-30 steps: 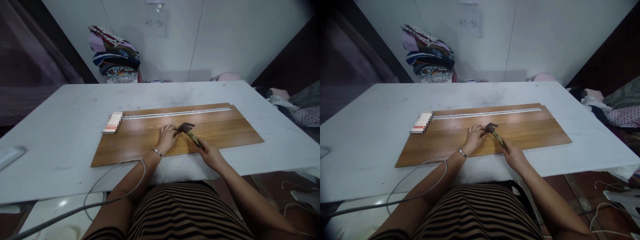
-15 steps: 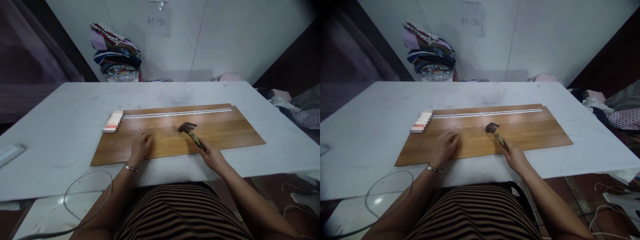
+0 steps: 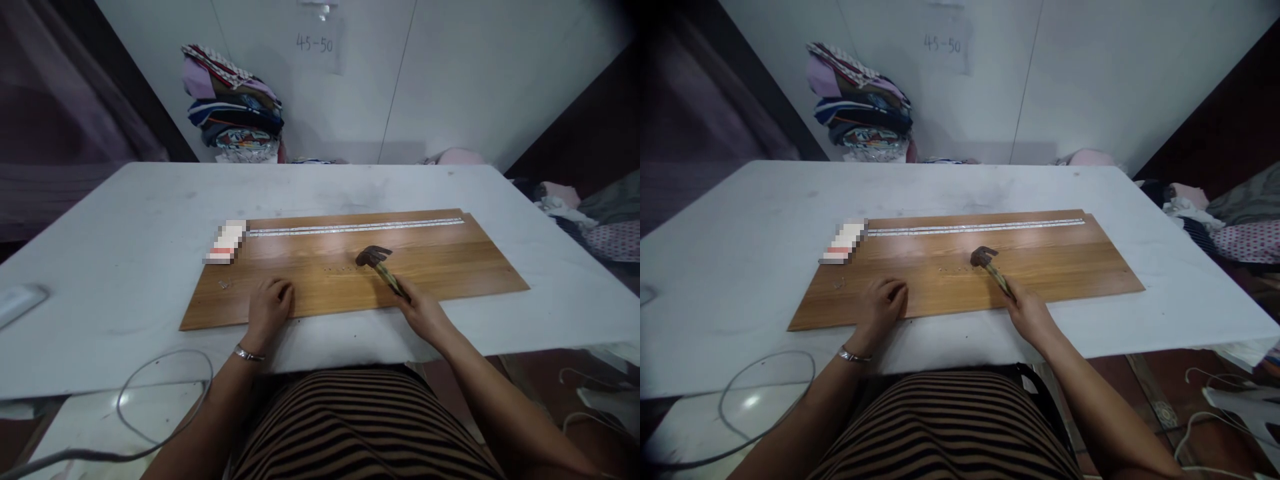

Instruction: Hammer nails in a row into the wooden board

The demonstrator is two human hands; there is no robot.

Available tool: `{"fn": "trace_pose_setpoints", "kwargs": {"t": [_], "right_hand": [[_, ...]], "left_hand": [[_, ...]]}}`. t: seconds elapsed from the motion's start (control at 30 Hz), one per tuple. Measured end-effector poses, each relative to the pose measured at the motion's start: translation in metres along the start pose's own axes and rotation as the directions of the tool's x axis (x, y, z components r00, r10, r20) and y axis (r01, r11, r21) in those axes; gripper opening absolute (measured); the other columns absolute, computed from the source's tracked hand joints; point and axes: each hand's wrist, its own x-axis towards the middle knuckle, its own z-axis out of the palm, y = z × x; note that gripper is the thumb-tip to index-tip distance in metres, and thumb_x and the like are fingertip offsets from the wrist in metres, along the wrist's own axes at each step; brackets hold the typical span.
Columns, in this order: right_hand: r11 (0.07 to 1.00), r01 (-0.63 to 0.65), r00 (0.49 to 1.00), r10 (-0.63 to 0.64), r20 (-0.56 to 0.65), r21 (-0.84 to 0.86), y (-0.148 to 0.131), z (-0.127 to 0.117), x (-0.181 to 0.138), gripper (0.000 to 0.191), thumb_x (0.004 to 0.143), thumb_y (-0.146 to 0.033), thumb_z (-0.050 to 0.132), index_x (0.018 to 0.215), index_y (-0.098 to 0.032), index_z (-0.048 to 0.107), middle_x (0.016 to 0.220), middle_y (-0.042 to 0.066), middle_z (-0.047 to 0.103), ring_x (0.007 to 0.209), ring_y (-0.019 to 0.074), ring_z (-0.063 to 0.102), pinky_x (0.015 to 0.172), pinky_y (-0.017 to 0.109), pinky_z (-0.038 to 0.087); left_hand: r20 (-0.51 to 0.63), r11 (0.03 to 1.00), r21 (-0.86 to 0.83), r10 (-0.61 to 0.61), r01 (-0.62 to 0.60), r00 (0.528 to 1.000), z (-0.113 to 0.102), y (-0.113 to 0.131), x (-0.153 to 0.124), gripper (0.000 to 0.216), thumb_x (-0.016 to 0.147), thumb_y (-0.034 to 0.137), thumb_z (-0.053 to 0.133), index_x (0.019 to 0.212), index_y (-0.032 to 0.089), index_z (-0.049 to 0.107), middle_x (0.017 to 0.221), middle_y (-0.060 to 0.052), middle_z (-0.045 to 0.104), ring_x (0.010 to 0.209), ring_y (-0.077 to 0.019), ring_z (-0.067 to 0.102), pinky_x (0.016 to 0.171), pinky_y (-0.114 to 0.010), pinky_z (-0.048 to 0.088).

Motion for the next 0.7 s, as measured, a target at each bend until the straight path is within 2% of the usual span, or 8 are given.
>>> {"fn": "trace_pose_setpoints", "kwargs": {"t": [0.1, 0.3, 0.47, 0.7], "right_hand": [[0.999, -0.02, 0.999, 0.021, 0.027, -0.026, 0.0001, 0.0, 0.0015, 0.043, 0.087, -0.023, 0.05, 0.128, -0.02, 0.061, 0.109, 0.012, 0.074, 0.096, 0.0307, 0.071, 0.079, 0.042, 0.057], [1.0, 0.013, 1.0, -0.014, -0.022, -0.017, 0.0001, -0.0003, 0.0011, 0.045, 0.086, -0.022, 0.049, 0.13, -0.02, 0.059, 0.115, 0.012, 0.073, 0.1, 0.0303, 0.07, 0.082, 0.042, 0.056], [0.999, 0.003, 1.0, -0.002, 0.022, -0.035, -0.0003, 0.0002, 0.0016, 0.045, 0.086, -0.022, 0.048, 0.129, -0.017, 0.06, 0.112, 0.015, 0.073, 0.098, 0.0323, 0.07, 0.081, 0.044, 0.056], [1.0, -0.003, 1.0, 0.003, 0.004, -0.03, -0.002, -0.0021, 0.0014, 0.047, 0.086, -0.022, 0.049, 0.132, -0.019, 0.058, 0.12, 0.014, 0.07, 0.106, 0.0316, 0.068, 0.086, 0.045, 0.055]], "left_hand": [[0.001, 1.0, -0.01, -0.008, 0.008, 1.0, 0.0003, 0.0006, -0.0001, 0.023, 0.09, 0.034, 0.05, 0.091, 0.023, 0.07, 0.102, -0.007, 0.069, 0.097, -0.0231, 0.061, 0.091, -0.039, 0.047], [0.002, 1.0, -0.006, -0.021, 0.021, 1.0, -0.001, 0.0042, -0.0003, 0.024, 0.09, 0.035, 0.049, 0.091, 0.023, 0.07, 0.101, -0.006, 0.069, 0.098, -0.023, 0.06, 0.091, -0.039, 0.047], [-0.014, 1.0, -0.026, -0.018, 0.018, 1.0, 0.0014, 0.0016, 0.0003, 0.024, 0.09, 0.035, 0.05, 0.091, 0.023, 0.071, 0.1, -0.006, 0.069, 0.096, -0.0226, 0.06, 0.09, -0.039, 0.047], [0.024, 0.999, -0.032, -0.038, 0.039, 0.999, 0.0035, 0.0076, 0.0045, 0.023, 0.088, 0.036, 0.053, 0.095, 0.023, 0.07, 0.109, -0.006, 0.068, 0.102, -0.0244, 0.06, 0.095, -0.042, 0.045]]}}
